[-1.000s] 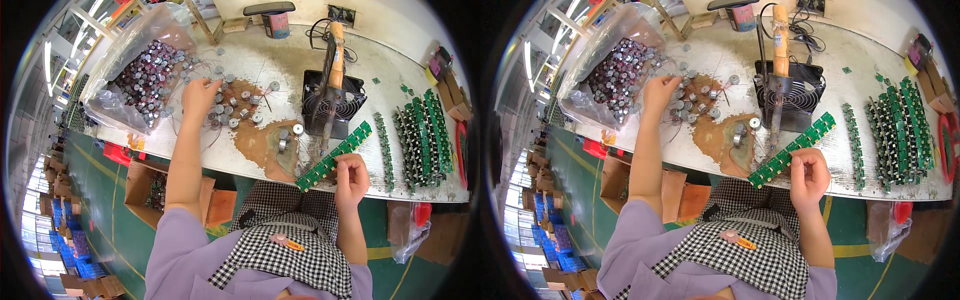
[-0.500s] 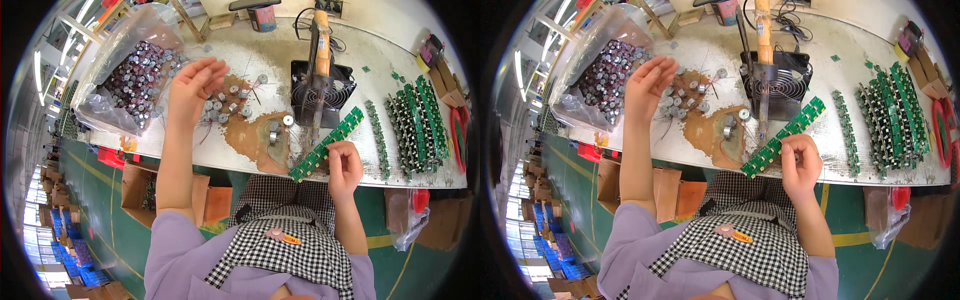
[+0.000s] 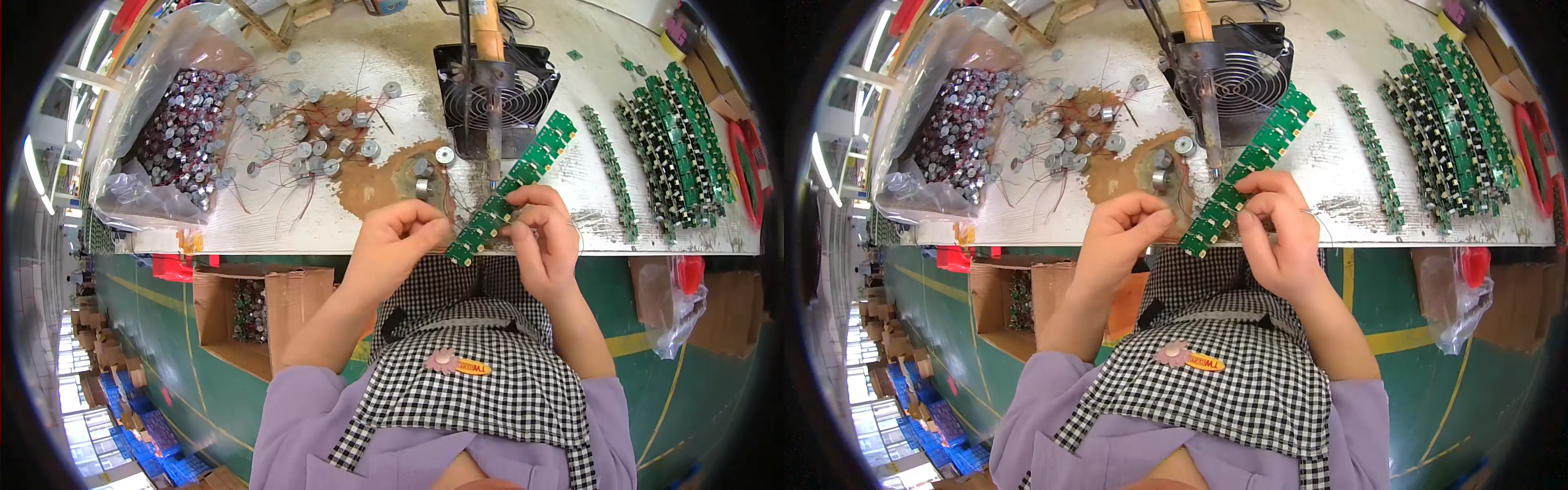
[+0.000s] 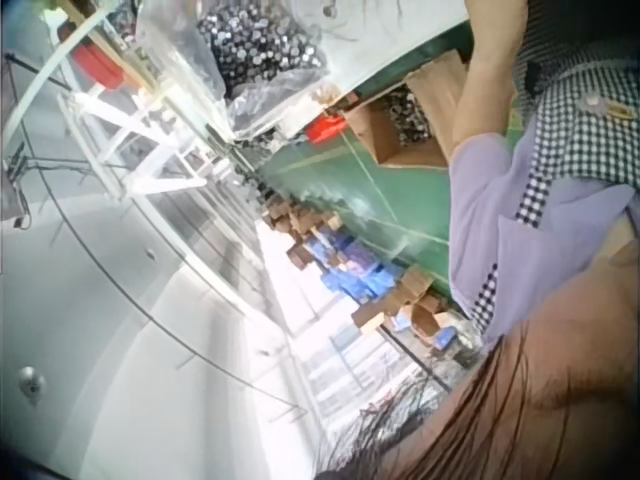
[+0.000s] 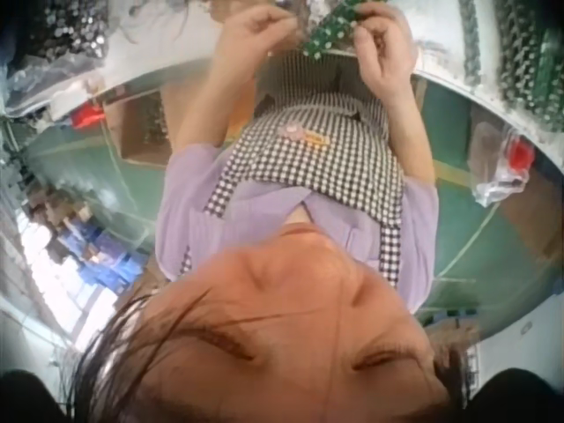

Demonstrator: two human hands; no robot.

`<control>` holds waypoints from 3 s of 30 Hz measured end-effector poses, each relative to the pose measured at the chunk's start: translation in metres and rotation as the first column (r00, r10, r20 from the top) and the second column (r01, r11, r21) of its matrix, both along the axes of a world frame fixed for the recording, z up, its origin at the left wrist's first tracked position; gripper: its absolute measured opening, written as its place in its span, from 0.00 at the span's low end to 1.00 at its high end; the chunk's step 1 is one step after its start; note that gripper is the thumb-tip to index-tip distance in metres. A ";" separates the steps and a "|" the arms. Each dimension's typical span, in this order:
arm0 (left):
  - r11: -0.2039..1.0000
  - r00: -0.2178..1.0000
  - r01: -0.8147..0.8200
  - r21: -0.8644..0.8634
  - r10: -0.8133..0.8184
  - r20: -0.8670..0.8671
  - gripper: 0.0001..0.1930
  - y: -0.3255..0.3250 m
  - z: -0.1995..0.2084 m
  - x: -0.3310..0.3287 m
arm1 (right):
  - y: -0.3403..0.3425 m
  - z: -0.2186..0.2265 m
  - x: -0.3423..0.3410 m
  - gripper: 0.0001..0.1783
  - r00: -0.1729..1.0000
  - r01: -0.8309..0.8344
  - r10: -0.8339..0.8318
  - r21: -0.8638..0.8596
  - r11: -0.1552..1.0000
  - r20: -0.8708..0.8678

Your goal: The person attaches small components with wires onto green circuit board strips by hand, breaks the strips into individual circuit boards, and places the boards into a box.

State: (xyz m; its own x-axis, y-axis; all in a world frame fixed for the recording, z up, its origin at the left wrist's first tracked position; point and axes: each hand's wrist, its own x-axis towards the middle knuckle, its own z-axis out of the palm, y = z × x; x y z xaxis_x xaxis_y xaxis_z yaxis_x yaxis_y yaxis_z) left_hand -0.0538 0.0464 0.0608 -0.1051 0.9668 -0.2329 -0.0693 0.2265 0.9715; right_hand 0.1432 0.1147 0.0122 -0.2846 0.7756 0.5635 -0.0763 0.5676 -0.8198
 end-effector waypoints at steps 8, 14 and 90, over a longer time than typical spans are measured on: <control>0.930 0.936 0.140 0.339 -0.013 -0.351 0.05 0.019 -0.022 0.019 | -0.003 0.002 0.000 0.06 0.987 0.058 -0.082 0.162 0.985 0.142; 0.988 0.998 0.056 0.144 -0.059 0.017 0.04 0.032 -0.012 0.026 | 0.006 0.012 0.003 0.06 0.987 0.036 -0.072 0.239 0.970 0.143; 0.825 0.733 -0.380 0.418 0.545 -0.408 0.09 0.106 0.002 -0.143 | 0.001 -0.004 -0.001 0.03 0.991 0.068 -0.095 -0.263 0.962 -0.092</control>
